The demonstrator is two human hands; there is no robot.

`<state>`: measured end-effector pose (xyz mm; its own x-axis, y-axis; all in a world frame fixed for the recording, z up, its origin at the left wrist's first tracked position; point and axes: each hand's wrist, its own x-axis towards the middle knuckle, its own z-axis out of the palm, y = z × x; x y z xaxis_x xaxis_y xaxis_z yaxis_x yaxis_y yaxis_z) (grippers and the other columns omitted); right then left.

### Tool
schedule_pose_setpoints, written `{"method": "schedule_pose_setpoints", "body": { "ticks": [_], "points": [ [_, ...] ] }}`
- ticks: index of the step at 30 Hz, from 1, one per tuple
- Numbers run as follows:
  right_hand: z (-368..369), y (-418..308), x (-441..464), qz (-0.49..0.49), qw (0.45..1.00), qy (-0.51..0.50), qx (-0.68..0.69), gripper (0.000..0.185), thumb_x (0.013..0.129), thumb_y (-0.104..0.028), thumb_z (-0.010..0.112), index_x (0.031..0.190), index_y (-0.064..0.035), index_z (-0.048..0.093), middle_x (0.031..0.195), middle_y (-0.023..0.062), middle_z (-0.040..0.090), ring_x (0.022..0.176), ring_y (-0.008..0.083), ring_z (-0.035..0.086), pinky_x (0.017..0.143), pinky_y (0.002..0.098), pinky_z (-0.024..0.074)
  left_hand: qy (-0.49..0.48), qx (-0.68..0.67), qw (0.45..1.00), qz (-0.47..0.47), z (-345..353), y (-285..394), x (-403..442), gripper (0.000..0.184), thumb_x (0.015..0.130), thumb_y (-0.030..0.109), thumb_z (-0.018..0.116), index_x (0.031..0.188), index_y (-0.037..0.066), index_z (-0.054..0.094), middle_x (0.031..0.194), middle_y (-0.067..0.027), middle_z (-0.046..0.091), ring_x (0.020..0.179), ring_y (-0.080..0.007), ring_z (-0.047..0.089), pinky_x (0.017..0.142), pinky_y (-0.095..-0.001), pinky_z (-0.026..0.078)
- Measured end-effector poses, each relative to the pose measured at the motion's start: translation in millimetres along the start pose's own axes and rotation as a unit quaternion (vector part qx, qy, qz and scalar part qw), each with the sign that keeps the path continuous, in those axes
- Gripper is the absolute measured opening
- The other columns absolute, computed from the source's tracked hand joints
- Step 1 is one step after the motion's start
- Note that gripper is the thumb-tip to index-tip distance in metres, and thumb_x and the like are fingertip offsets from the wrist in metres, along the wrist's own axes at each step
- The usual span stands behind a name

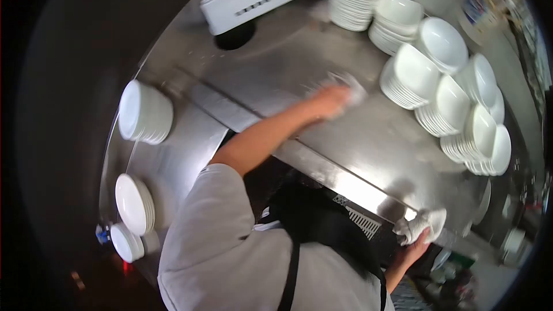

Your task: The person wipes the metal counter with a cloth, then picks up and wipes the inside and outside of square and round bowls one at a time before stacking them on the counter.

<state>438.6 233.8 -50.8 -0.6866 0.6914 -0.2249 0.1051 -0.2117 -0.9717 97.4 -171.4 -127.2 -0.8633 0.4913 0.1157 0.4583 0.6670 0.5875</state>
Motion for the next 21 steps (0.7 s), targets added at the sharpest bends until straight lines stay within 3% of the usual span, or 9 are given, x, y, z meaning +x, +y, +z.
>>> {"method": "schedule_pose_setpoints", "body": {
  "ticks": [1, 2, 3, 6, 10, 13, 15, 21],
  "points": [
    [-1.4, 2.2, 4.4, -0.003, 1.0, 0.0, -0.023, 0.054, 0.099, -0.029, 0.06, 0.137, 0.0052, 0.045, 0.122, 0.015, 0.06, 0.103, 0.0224, 0.062, 0.086, 0.0365, 0.0528, -0.083, -0.091, 0.992, -0.026, 25.9, 23.4, -12.1, 0.03, 0.099, 0.028, 0.045, 0.107, 0.005, 0.062, 0.115, -0.0201, 0.064, 0.108, -0.0354, 0.061, 0.094, -0.0477, 0.046],
    [9.9, -3.2, 0.0, -0.011, 0.999, 0.006, -0.043, 0.053, 0.099, -0.029, 0.06, 0.137, 0.0057, 0.045, 0.123, 0.0158, 0.06, 0.104, 0.0231, 0.062, 0.086, 0.0368, 0.0532, -0.283, -0.124, 0.951, -0.022, 26.4, 46.5, -20.9, 0.039, 0.1, 0.032, 0.043, 0.13, 0.008, 0.055, 0.137, -0.0206, 0.054, 0.129, -0.0377, 0.049, 0.108, -0.0502, 0.037],
    [21.0, -6.7, -5.5, -0.024, 0.998, 0.014, -0.059, 0.053, 0.099, -0.028, 0.06, 0.137, 0.0062, 0.045, 0.124, 0.0166, 0.059, 0.104, 0.0239, 0.062, 0.086, 0.0371, 0.0535, -0.251, 0.096, 0.956, 0.114, 32.6, 70.9, -53.1, 0.055, 0.102, 0.038, 0.041, 0.151, 0.015, 0.035, 0.159, -0.0192, 0.025, 0.149, -0.0381, 0.017, 0.12, -0.0537, 0.012],
    [33.2, -9.5, -13.2, -0.012, 0.998, 0.01, -0.067, 0.058, 0.099, -0.034, 0.061, 0.138, 0.0056, 0.045, 0.128, 0.0168, 0.057, 0.106, 0.0239, 0.061, 0.087, 0.0361, 0.0513, -0.263, 0.1, 0.96, 0.003, 24.7, 72.4, -73.4, 0.065, 0.102, 0.044, 0.038, 0.158, 0.02, 0.016, 0.165, -0.0158, -0.001, 0.151, -0.0365, -0.01, 0.119, -0.0554, -0.006],
    [28.2, -7.0, -12.0, -0.037, 0.991, 0.029, -0.125, 0.061, 0.098, -0.04, 0.061, 0.137, 0.0037, 0.046, 0.124, 0.0143, 0.059, 0.105, 0.0216, 0.059, 0.086, 0.0347, 0.0499, -0.214, 0.132, 0.962, -0.102, -24.6, 2.2, -96.1, 0.072, 0.1, 0.054, 0.035, 0.159, 0.018, 0.013, 0.165, -0.0165, -0.002, 0.151, -0.0374, -0.01, 0.119, -0.0542, -0.005],
    [52.3, -20.9, -20.9, -0.025, 0.994, 0.029, -0.102, 0.056, 0.099, -0.031, 0.06, 0.14, 0.0036, 0.043, 0.128, 0.017, 0.056, 0.108, 0.0231, 0.06, 0.088, 0.0357, 0.0509, -0.166, 0.173, 0.962, -0.131, -60.4, -73.0, -126.5, 0.072, 0.101, 0.053, 0.035, 0.159, 0.016, 0.011, 0.164, -0.0202, -0.002, 0.15, -0.0406, -0.004, 0.12, -0.0545, -0.001],
    [59.9, -19.2, -22.7, -0.039, 0.993, 0.032, -0.102, 0.055, 0.1, -0.031, 0.06, 0.139, 0.004, 0.043, 0.127, 0.0168, 0.057, 0.107, 0.0227, 0.06, 0.088, 0.0352, 0.0509, -0.176, 0.197, 0.948, -0.179, -91.8, -107.6, -138.9, 0.073, 0.101, 0.053, 0.034, 0.159, 0.014, 0.009, 0.163, -0.0214, -0.003, 0.15, -0.0418, -0.003, 0.12, -0.0549, 0.002],
    [71.7, -13.1, -46.4, -0.055, 0.991, 0.027, -0.115, 0.051, 0.1, -0.029, 0.059, 0.137, 0.0037, 0.044, 0.122, 0.0143, 0.059, 0.101, 0.0204, 0.061, 0.084, 0.0334, 0.0516, -0.089, 0.253, 0.921, -0.282, -152.2, -227.3, -162.7, 0.068, 0.103, 0.05, 0.028, 0.158, 0.013, 0.014, 0.162, -0.0235, 0.009, 0.15, -0.0417, 0.009, 0.119, -0.0555, 0.007]
  ]
}}
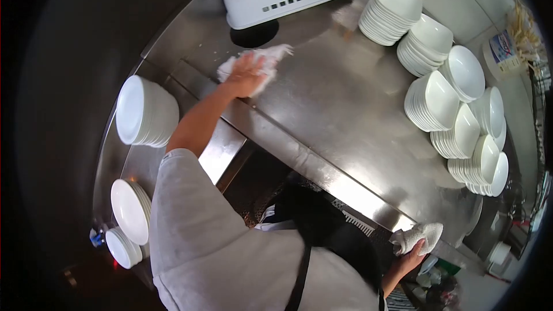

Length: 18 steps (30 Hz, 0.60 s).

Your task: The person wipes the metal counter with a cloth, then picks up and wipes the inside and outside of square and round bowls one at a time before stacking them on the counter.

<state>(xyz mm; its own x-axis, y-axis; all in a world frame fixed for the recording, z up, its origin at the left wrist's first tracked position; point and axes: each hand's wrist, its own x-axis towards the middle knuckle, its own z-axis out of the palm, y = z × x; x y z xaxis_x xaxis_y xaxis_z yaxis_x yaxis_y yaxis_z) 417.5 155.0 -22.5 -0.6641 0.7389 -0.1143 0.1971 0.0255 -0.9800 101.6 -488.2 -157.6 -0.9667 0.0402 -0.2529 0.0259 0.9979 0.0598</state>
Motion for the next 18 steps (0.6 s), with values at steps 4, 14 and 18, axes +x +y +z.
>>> {"method": "schedule_pose_setpoints", "body": {
  "ticks": [4, 14, 18],
  "points": [
    [0.5, -3.4, -26.2, 0.007, 1.0, 0.011, -0.001, 0.051, 0.099, -0.03, 0.061, 0.135, 0.003, 0.047, 0.12, 0.0127, 0.06, 0.101, 0.0201, 0.061, 0.083, 0.0333, 0.0515, 0.302, 0.124, 0.943, 0.061, 77.5, -127.7, 46.4, 0.061, 0.101, 0.042, 0.039, 0.152, 0.009, 0.033, 0.152, -0.0255, 0.033, 0.137, -0.0495, 0.033, 0.113, -0.0599, 0.025],
    [-41.7, 9.1, -65.2, 0.051, 0.992, 0.112, 0.015, 0.051, 0.099, -0.028, 0.06, 0.135, 0.0045, 0.045, 0.118, 0.0152, 0.06, 0.097, 0.0215, 0.062, 0.08, 0.0339, 0.0528, 0.055, 0.194, 0.97, -0.136, 34.8, -153.4, 34.3, 0.042, 0.097, 0.027, 0.046, 0.127, 0.0, 0.056, 0.136, -0.0226, 0.05, 0.123, -0.0398, 0.052, 0.1, -0.0493, 0.044],
    [-46.4, 17.0, -53.9, 0.046, 0.993, 0.103, 0.021, 0.051, 0.099, -0.027, 0.06, 0.136, 0.0049, 0.045, 0.119, 0.0154, 0.06, 0.098, 0.0213, 0.062, 0.079, 0.034, 0.0527, -0.012, 0.154, 0.987, -0.041, 11.3, -119.5, 10.4, 0.028, 0.095, 0.02, 0.049, 0.11, 0.0, 0.062, 0.116, -0.0205, 0.063, 0.104, -0.0382, 0.064, 0.088, -0.0443, 0.052]
  ]
}}
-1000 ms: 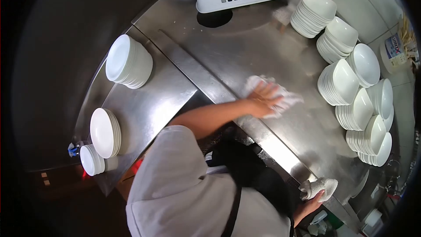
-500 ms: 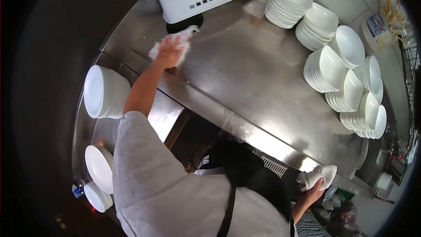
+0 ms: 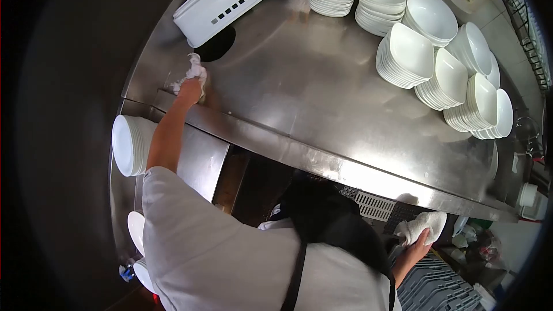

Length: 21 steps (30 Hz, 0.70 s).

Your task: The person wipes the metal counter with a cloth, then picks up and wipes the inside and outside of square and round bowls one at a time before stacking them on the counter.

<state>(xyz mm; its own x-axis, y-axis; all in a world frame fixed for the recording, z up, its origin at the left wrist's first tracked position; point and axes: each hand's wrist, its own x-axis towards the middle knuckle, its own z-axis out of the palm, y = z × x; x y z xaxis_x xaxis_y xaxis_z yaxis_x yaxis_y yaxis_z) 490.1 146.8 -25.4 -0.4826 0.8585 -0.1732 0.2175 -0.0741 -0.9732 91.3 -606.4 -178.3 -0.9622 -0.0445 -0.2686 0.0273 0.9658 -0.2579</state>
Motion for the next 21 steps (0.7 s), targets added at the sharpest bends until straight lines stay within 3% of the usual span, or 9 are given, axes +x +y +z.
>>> {"method": "schedule_pose_setpoints", "body": {
  "ticks": [4, 8, 9, 10, 14, 16, 19, 20, 21],
  "points": [
    [3.5, 1.2, 35.8, -0.013, 0.999, -0.043, -0.006, 0.051, 0.099, -0.025, 0.06, 0.137, 0.0052, 0.044, 0.121, 0.0151, 0.06, 0.1, 0.0212, 0.061, 0.082, 0.0343, 0.0518, 0.225, 0.01, 0.971, 0.076, -67.1, 82.1, -28.1, 0.021, 0.091, 0.018, 0.055, 0.102, 0.002, 0.063, 0.096, -0.0193, 0.068, 0.08, -0.0325, 0.07, 0.069, -0.0448, 0.057],
    [13.7, -12.1, 57.6, -0.022, 0.997, -0.077, -0.01, 0.051, 0.099, -0.025, 0.06, 0.138, 0.0052, 0.044, 0.123, 0.0148, 0.059, 0.103, 0.0207, 0.061, 0.087, 0.0338, 0.0505, 0.129, -0.183, 0.955, 0.196, -95.4, 218.0, -87.7, 0.02, 0.092, 0.015, 0.05, 0.1, 0.0, 0.061, 0.094, -0.0235, 0.068, 0.084, -0.0405, 0.068, 0.075, -0.0507, 0.054],
    [16.1, -14.8, 60.4, -0.024, 0.996, -0.085, -0.002, 0.051, 0.1, -0.024, 0.06, 0.138, 0.0052, 0.044, 0.123, 0.0148, 0.059, 0.103, 0.0206, 0.061, 0.087, 0.0339, 0.0504, -0.022, -0.13, 0.959, 0.249, -110.2, 241.8, -104.2, 0.024, 0.091, 0.015, 0.05, 0.105, -0.001, 0.061, 0.093, -0.0246, 0.068, 0.086, -0.0401, 0.068, 0.078, -0.0498, 0.054],
    [18.0, -16.6, 63.0, -0.026, 0.996, -0.091, 0.006, 0.05, 0.1, -0.024, 0.06, 0.138, 0.0051, 0.044, 0.123, 0.0147, 0.059, 0.103, 0.0205, 0.061, 0.087, 0.0339, 0.0504, 0.046, -0.182, 0.963, 0.192, -110.4, 255.7, -127.0, 0.024, 0.09, 0.016, 0.052, 0.104, 0.0, 0.063, 0.092, -0.0241, 0.069, 0.086, -0.0386, 0.069, 0.079, -0.0487, 0.055],
    [11.4, -17.2, 65.7, -0.024, 0.995, -0.1, 0.006, 0.048, 0.1, -0.023, 0.059, 0.137, 0.0043, 0.045, 0.121, 0.0141, 0.06, 0.102, 0.0197, 0.061, 0.087, 0.0338, 0.0504, -0.048, -0.076, 0.985, 0.148, -112.8, 210.4, -130.6, 0.026, 0.085, 0.023, 0.06, 0.099, 0.002, 0.068, 0.092, -0.0212, 0.07, 0.088, -0.0343, 0.071, 0.077, -0.0481, 0.056],
    [3.8, -7.5, 71.0, -0.022, 0.995, -0.101, 0.004, 0.049, 0.1, -0.026, 0.06, 0.137, 0.0031, 0.046, 0.121, 0.0139, 0.061, 0.102, 0.0203, 0.061, 0.085, 0.034, 0.0516, -0.018, 0.023, 0.999, 0.045, -82.0, 163.7, -108.2, 0.037, 0.082, 0.035, 0.066, 0.103, 0.006, 0.071, 0.1, -0.0154, 0.072, 0.096, -0.0312, 0.07, 0.087, -0.063, 0.047],
    [-13.2, 3.3, 70.3, -0.033, 0.996, -0.082, 0.004, 0.048, 0.1, -0.027, 0.06, 0.136, 0.0025, 0.047, 0.12, 0.0132, 0.061, 0.1, 0.0199, 0.062, 0.083, 0.0334, 0.052, -0.038, 0.145, 0.984, -0.099, -47.4, 57.6, -49.8, 0.038, 0.086, 0.042, 0.062, 0.105, 0.01, 0.072, 0.115, -0.0088, 0.07, 0.111, -0.0284, 0.065, 0.101, -0.0697, 0.029],
    [-18.5, 7.0, 68.5, -0.037, 0.997, -0.068, 0.005, 0.047, 0.1, -0.026, 0.06, 0.135, 0.0024, 0.047, 0.119, 0.013, 0.061, 0.099, 0.0196, 0.062, 0.082, 0.0331, 0.052, -0.141, 0.135, 0.965, -0.176, -70.3, 41.9, -29.3, 0.04, 0.092, 0.04, 0.056, 0.114, 0.01, 0.069, 0.118, -0.0087, 0.069, 0.114, -0.0283, 0.064, 0.103, -0.0698, 0.029],
    [-25.7, 9.9, 66.3, -0.027, 0.998, -0.049, 0.009, 0.047, 0.1, -0.026, 0.06, 0.135, 0.0024, 0.048, 0.119, 0.0128, 0.062, 0.099, 0.0195, 0.062, 0.082, 0.0329, 0.0521, -0.068, 0.084, 0.979, -0.175, -81.0, 36.3, -26.4, 0.043, 0.095, 0.041, 0.051, 0.119, 0.009, 0.066, 0.12, -0.0101, 0.068, 0.114, -0.0286, 0.063, 0.104, -0.0684, 0.029]
  ]
}}
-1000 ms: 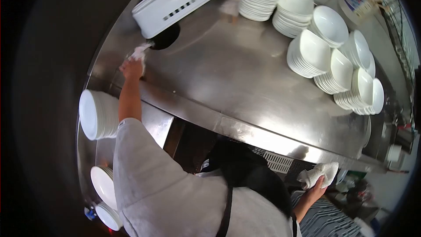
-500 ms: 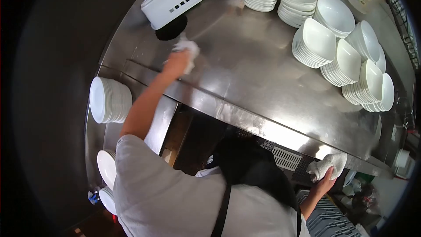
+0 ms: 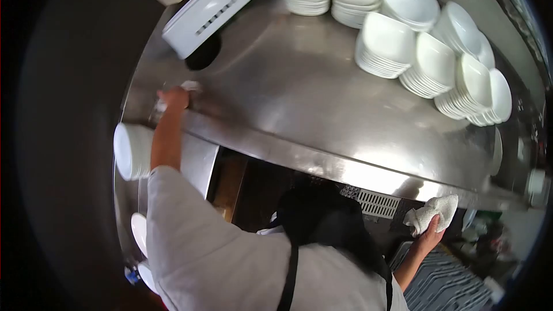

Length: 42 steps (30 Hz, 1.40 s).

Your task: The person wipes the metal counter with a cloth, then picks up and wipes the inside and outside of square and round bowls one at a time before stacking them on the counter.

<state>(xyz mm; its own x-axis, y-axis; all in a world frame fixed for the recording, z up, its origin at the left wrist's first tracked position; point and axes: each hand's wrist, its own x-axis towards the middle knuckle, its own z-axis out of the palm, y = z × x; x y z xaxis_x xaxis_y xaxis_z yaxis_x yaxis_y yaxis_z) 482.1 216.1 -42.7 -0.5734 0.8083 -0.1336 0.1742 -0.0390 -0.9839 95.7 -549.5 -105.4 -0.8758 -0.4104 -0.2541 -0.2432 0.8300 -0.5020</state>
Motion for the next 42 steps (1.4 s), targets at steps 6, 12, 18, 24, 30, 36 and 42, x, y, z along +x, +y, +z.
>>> {"method": "schedule_pose_setpoints", "body": {
  "ticks": [6, 12, 18, 24, 30, 36, 42],
  "points": [
    [-36.3, 17.6, -26.6, 0.046, 0.99, 0.129, 0.025, 0.046, 0.099, -0.026, 0.06, 0.133, 0.0025, 0.049, 0.117, 0.0132, 0.063, 0.097, 0.0205, 0.064, 0.081, 0.0346, 0.0533, 0.091, -0.291, 0.95, 0.067, 47.3, 98.5, 46.4, 0.055, 0.103, 0.041, 0.035, 0.147, 0.009, 0.039, 0.151, -0.0169, 0.04, 0.137, -0.0341, 0.04, 0.111, -0.0653, 0.023],
    [-38.3, 32.4, -22.1, 0.04, 0.989, 0.134, 0.045, 0.045, 0.099, -0.024, 0.06, 0.134, 0.0027, 0.048, 0.117, 0.0132, 0.063, 0.096, 0.0206, 0.065, 0.08, 0.0342, 0.0533, 0.165, -0.232, 0.928, 0.241, -35.0, 270.0, -6.3, 0.06, 0.103, 0.038, 0.034, 0.155, 0.009, 0.025, 0.162, -0.0161, 0.019, 0.15, -0.0363, 0.014, 0.117, -0.0598, 0.015],
    [-28.2, 32.0, -22.3, 0.054, 0.989, 0.12, 0.067, 0.049, 0.097, -0.02, 0.064, 0.135, 0.0045, 0.047, 0.122, 0.0149, 0.061, 0.102, 0.0216, 0.062, 0.086, 0.0347, 0.0517, 0.202, -0.273, 0.874, 0.347, -130.8, 412.9, -137.7, 0.061, 0.099, 0.036, 0.043, 0.151, 0.005, 0.032, 0.157, -0.0192, 0.029, 0.149, -0.0344, 0.02, 0.118, -0.0568, 0.014],
    [-5.6, 25.3, -29.4, 0.048, 0.99, 0.113, 0.068, 0.045, 0.098, -0.023, 0.061, 0.134, 0.0027, 0.049, 0.12, 0.0127, 0.063, 0.101, 0.0209, 0.063, 0.083, 0.0341, 0.0524, 0.079, -0.294, 0.75, 0.587, -160.3, 501.7, -328.7, 0.072, 0.097, 0.045, 0.044, 0.154, 0.005, 0.024, 0.16, -0.0201, 0.021, 0.151, -0.0348, 0.009, 0.121, -0.0523, 0.003],
    [-7.2, 32.4, -34.8, 0.052, 0.991, 0.101, 0.065, 0.047, 0.098, -0.024, 0.063, 0.134, 0.0026, 0.048, 0.121, 0.0129, 0.062, 0.102, 0.0212, 0.063, 0.086, 0.035, 0.0517, 0.077, -0.279, 0.727, 0.623, -146.7, 473.2, -325.7, 0.08, 0.095, 0.056, 0.043, 0.156, 0.009, 0.022, 0.162, -0.0172, 0.016, 0.152, -0.0327, 0.005, 0.122, -0.0483, -0.002],
    [-1.0, 31.1, -36.6, 0.074, 0.992, 0.095, 0.046, 0.047, 0.098, -0.025, 0.063, 0.134, 0.0025, 0.049, 0.122, 0.0128, 0.062, 0.102, 0.0212, 0.063, 0.086, 0.0348, 0.0514, 0.187, -0.294, 0.851, 0.392, -89.1, 332.9, -167.4, 0.072, 0.096, 0.05, 0.049, 0.152, 0.01, 0.031, 0.158, -0.0213, 0.025, 0.149, -0.038, 0.016, 0.12, -0.0539, 0.008],
    [-4.2, 35.0, -40.2, 0.048, 0.993, 0.086, 0.07, 0.046, 0.098, -0.023, 0.062, 0.134, 0.0023, 0.05, 0.12, 0.0122, 0.062, 0.101, 0.0198, 0.062, 0.085, 0.0335, 0.0509, 0.119, -0.238, 0.959, 0.101, -8.7, 161.0, -29.5, 0.076, 0.1, 0.055, 0.034, 0.15, -0.003, 0.03, 0.156, -0.0262, 0.026, 0.146, -0.046, 0.018, 0.119, -0.0523, 0.014]
  ]
}}
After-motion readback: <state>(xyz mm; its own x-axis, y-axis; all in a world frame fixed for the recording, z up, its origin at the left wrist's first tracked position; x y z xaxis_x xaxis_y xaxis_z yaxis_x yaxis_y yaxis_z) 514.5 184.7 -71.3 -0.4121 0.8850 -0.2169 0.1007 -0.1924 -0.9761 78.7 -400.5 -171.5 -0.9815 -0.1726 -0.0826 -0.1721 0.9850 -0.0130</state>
